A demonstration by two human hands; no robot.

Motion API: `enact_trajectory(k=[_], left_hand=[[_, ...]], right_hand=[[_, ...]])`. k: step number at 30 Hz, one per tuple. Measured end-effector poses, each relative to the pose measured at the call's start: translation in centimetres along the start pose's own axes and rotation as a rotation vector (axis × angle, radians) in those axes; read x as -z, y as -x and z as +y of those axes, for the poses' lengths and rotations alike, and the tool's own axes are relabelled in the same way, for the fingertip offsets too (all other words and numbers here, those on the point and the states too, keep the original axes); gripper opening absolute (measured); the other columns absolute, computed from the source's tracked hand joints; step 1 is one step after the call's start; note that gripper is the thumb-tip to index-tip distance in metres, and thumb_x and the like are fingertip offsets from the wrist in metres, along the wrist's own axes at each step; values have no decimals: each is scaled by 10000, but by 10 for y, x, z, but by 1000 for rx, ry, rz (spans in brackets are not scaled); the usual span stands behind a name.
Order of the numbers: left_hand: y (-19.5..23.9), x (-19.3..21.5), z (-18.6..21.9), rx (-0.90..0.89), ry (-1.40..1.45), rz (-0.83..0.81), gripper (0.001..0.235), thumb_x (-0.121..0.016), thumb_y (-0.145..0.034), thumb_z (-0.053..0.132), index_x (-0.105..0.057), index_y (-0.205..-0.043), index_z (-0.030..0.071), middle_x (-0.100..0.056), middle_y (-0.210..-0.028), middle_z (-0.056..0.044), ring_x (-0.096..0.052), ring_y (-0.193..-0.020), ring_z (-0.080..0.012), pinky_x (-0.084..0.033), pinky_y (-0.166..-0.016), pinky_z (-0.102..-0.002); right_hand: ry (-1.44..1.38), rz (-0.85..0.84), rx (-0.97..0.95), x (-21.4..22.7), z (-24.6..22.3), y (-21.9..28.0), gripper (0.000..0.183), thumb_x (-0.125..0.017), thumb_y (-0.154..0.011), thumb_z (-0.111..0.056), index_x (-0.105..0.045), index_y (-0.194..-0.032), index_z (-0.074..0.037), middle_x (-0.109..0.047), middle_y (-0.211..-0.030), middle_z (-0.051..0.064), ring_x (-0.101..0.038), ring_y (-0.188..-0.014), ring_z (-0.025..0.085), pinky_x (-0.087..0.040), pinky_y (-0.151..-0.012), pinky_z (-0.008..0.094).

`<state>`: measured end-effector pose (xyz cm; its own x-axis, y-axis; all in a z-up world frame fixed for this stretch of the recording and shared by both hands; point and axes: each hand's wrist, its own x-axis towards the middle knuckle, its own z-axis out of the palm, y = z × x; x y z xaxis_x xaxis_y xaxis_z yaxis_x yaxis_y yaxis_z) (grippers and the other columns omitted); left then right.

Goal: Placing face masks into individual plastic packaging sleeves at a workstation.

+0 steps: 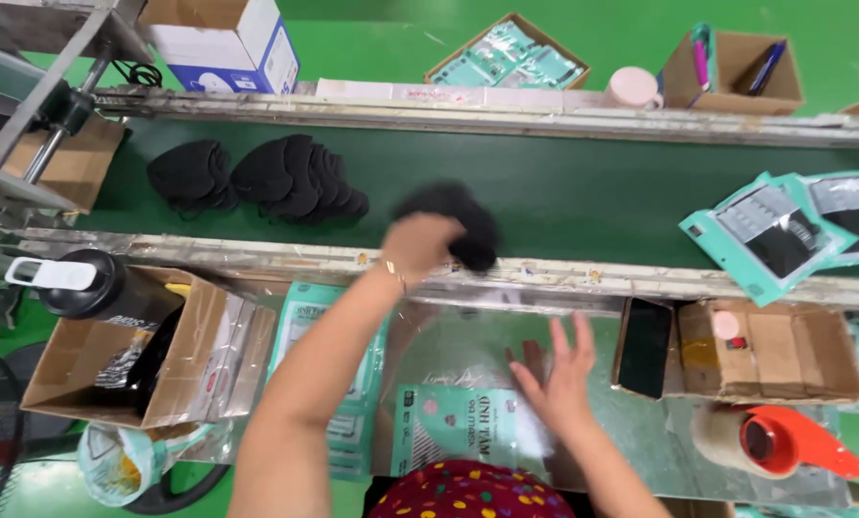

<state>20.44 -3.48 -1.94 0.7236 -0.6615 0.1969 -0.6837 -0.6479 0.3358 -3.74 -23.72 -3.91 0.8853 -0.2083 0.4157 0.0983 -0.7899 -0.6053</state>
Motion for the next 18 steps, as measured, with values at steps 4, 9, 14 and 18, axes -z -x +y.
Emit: enact_trajectory(k=[4, 9, 14, 18], left_hand=[[98, 16, 69, -590, 482, -161, 597, -759, -746, 88, -654, -1332, 121, -691, -1340, -71, -653, -1271, -300, -517, -1110, -420], [164, -44, 58, -183, 715, 124, 822, -887, -819, 243, -458, -1504, 94, -593, -1473, -129, -573, -1379, -336, -355, -1199, -470], [168, -67, 70, 44, 785, 119, 1143, -946, -635, 311, -284, -1533, 63, -458, -1455, -256, -432, -1345, -432, -316, -1151, -501], [180, -107, 51, 38, 741, -64, 1158, -879, -662, 364, -276, -1609, 82, -484, -1450, -227, -450, -1374, -433, -313, -1198, -498]], right_hand=[[34, 34, 264, 12, -9, -14, 735, -770, -757, -61, -479, -1432, -88, -595, -1394, 172, -531, -1371, 390, -399, -1170, 477], [-556, -302, 11, -49, 24, 35, 875, -824, -743, -74, -424, -1520, -113, -643, -1373, 133, -596, -1328, 303, -470, -1138, 398], [-855, -262, -79, -57, 16, 34, 1202, -903, -635, -85, -117, -1542, -124, -444, -1475, 123, -485, -1331, 295, -418, -1092, 389], [-387, -296, 370, -66, 43, 65, 781, -865, -693, -266, -531, -1396, -199, -571, -1419, 116, -410, -1444, 389, -252, -1199, 540]])
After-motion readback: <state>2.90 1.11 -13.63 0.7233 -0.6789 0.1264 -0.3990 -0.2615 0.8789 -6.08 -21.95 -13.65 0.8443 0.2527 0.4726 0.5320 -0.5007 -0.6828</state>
